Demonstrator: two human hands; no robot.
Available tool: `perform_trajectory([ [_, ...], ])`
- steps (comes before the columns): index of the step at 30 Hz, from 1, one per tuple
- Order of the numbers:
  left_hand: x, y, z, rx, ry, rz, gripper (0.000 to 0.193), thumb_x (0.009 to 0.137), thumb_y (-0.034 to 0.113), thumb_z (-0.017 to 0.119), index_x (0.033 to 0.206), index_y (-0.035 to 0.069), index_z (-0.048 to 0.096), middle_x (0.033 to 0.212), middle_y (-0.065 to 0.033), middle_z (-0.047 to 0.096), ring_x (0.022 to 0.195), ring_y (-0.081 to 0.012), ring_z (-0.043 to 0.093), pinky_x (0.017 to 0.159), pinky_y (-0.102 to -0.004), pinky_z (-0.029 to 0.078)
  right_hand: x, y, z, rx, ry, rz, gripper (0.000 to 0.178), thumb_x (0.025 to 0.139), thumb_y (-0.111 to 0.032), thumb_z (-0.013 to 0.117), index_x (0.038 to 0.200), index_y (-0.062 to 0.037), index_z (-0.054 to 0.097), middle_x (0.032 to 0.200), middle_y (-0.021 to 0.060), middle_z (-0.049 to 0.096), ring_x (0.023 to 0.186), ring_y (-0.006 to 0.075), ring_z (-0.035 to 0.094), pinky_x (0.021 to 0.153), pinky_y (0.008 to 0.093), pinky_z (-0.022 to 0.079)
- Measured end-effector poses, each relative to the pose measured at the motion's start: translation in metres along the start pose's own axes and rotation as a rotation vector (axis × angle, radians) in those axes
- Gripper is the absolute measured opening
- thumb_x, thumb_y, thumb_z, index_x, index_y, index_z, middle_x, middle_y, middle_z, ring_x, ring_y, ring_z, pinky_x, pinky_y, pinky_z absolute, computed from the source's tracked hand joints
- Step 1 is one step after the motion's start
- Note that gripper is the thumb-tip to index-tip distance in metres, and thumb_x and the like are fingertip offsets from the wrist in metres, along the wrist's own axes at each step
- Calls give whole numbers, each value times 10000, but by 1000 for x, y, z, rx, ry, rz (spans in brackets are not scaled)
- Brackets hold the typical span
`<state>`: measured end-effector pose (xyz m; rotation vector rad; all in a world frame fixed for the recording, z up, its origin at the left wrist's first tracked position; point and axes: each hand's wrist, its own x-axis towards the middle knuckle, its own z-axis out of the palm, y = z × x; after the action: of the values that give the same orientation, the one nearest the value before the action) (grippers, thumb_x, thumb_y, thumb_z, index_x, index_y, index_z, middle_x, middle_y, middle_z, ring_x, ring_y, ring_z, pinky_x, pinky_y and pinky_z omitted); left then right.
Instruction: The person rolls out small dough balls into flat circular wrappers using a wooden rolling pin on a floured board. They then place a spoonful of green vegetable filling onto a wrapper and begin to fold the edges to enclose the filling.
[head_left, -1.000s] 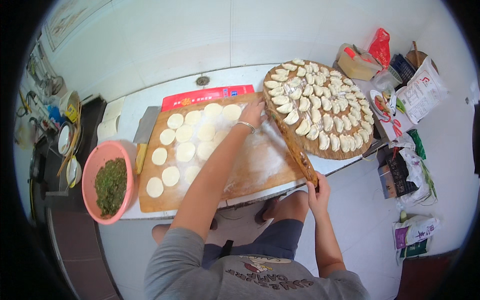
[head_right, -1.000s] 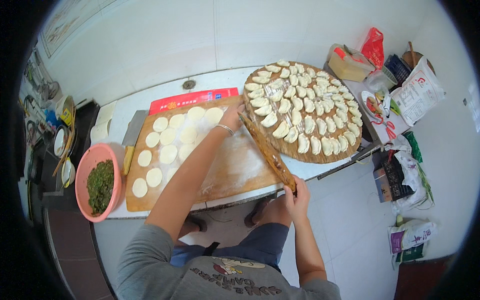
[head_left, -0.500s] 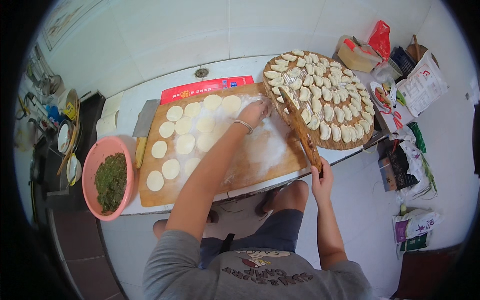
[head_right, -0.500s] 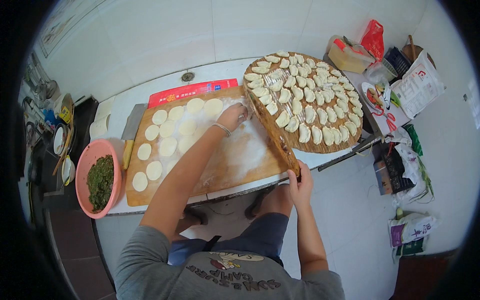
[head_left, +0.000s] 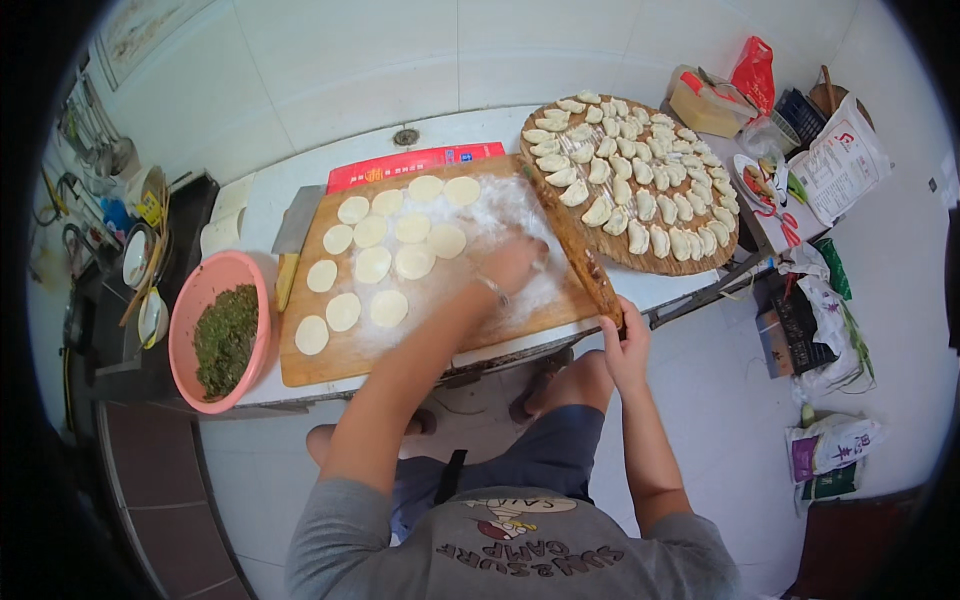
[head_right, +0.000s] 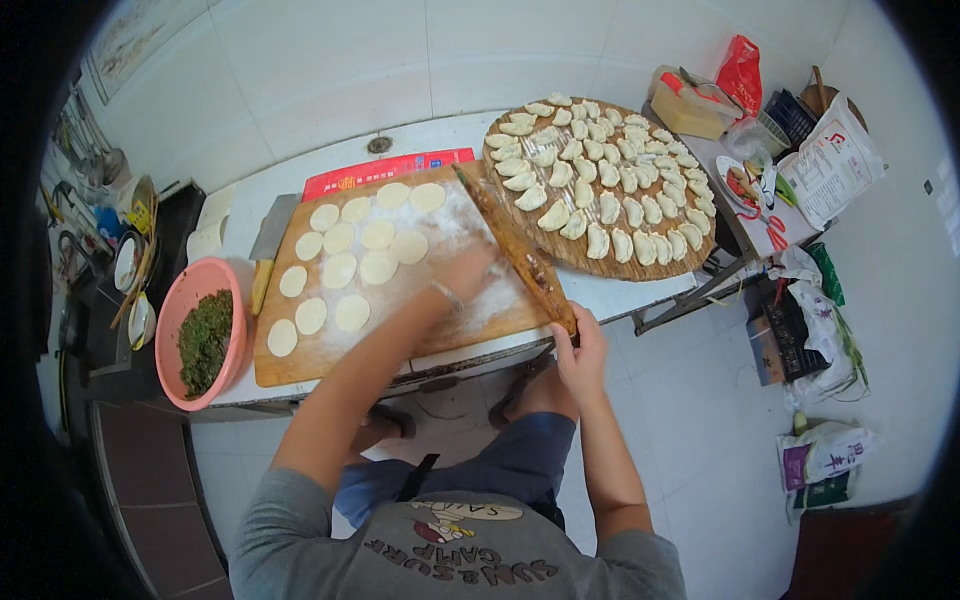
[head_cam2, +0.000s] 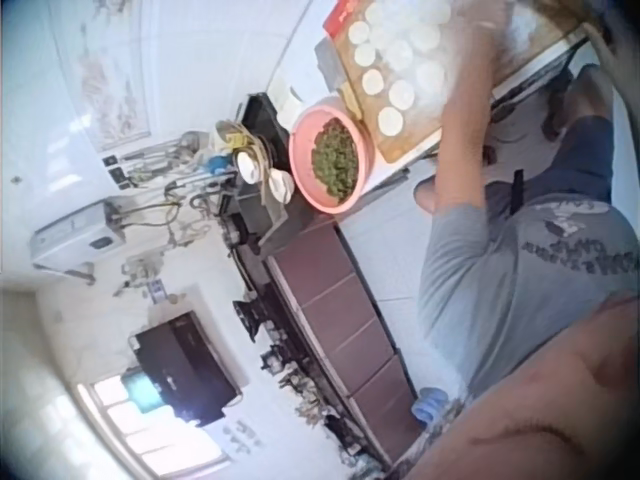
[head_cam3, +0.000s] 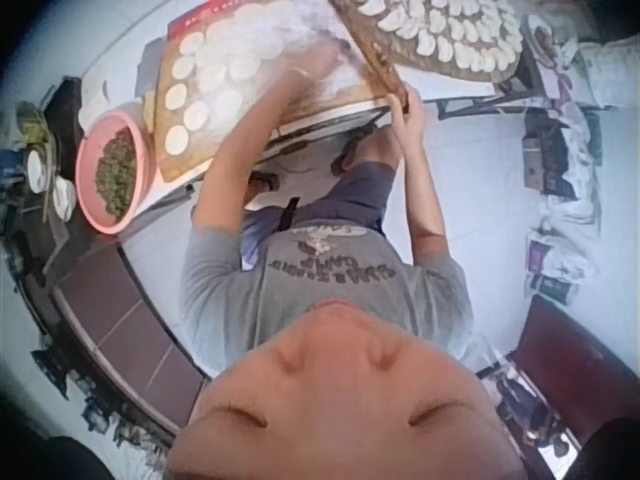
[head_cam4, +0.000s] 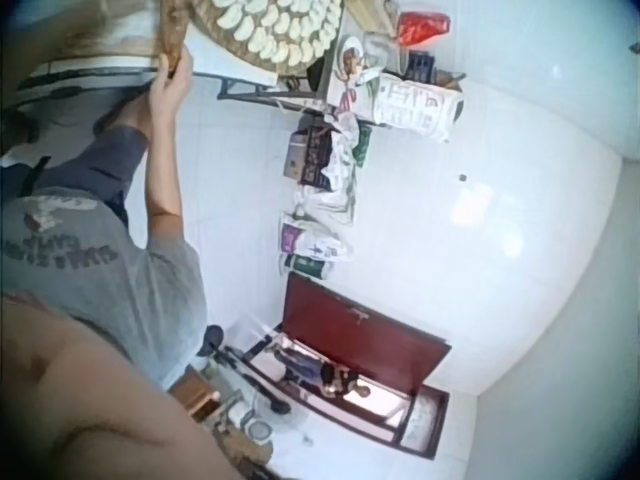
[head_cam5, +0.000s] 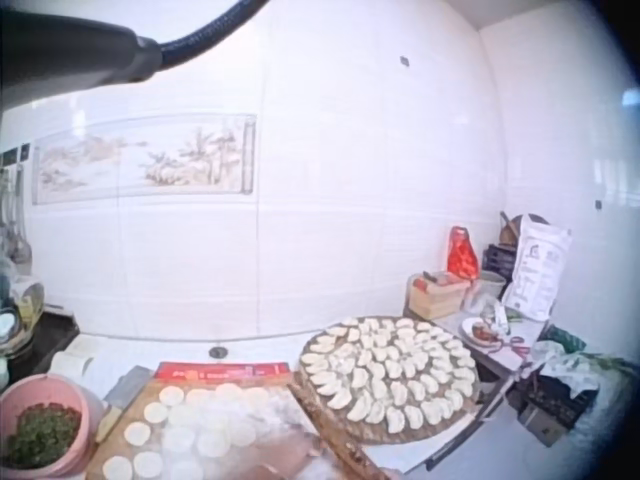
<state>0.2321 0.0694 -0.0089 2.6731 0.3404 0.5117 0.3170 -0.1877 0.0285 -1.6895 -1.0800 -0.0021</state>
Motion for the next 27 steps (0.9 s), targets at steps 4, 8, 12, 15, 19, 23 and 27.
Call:
perform_trajectory([
  [4,-24,20,9,-15,93,-48,330,772,145,751,1077,94,635,1135,-149,592,1048,-365,600,899,-446,512,-2,-3,7,26,-13,-26,324,922,-135,653,1203,17,596,1020,166,647,916,303,643,836,346,499],
  [8,-29,23,4,-61,72,-207,326,747,155,787,1024,81,633,1127,-157,586,1046,-366,598,900,-452,509,-7,-5,3,44,-79,32,319,925,-101,637,1211,33,597,1073,140,649,990,247,627,905,329,474],
  [12,-52,19,-8,7,-25,-191,447,764,151,784,1172,74,618,1147,-163,585,1096,-386,573,924,-457,491,-8,5,7,26,-20,-73,321,922,-145,655,1191,21,596,980,179,635,876,334,630,788,363,501],
  [15,-74,26,-25,-20,-55,-316,409,773,154,771,1147,62,633,1068,-148,579,1050,-380,576,898,-458,488,-4,-6,9,73,-81,27,302,931,-156,644,1173,22,608,983,192,651,885,354,641,785,381,505],
  [19,-116,35,-46,66,98,-343,430,812,197,744,1191,38,614,1185,-169,582,1107,-387,556,948,-453,469,-4,0,26,73,-157,34,297,932,-175,648,1158,16,623,992,204,670,903,363,653,787,387,505],
  [23,-164,10,-49,296,256,-386,523,842,240,721,1269,-21,567,1358,-224,528,1244,-403,497,1046,-457,426,0,1,57,92,-266,19,312,935,-219,650,1163,-8,630,984,185,673,860,346,656,754,392,506],
  [27,-191,8,-57,339,250,-405,550,862,237,704,1303,-49,541,1408,-262,498,1320,-415,451,1091,-454,402,5,0,75,-11,-333,67,327,934,-249,652,1176,-30,631,983,179,675,822,341,654,721,405,506],
])
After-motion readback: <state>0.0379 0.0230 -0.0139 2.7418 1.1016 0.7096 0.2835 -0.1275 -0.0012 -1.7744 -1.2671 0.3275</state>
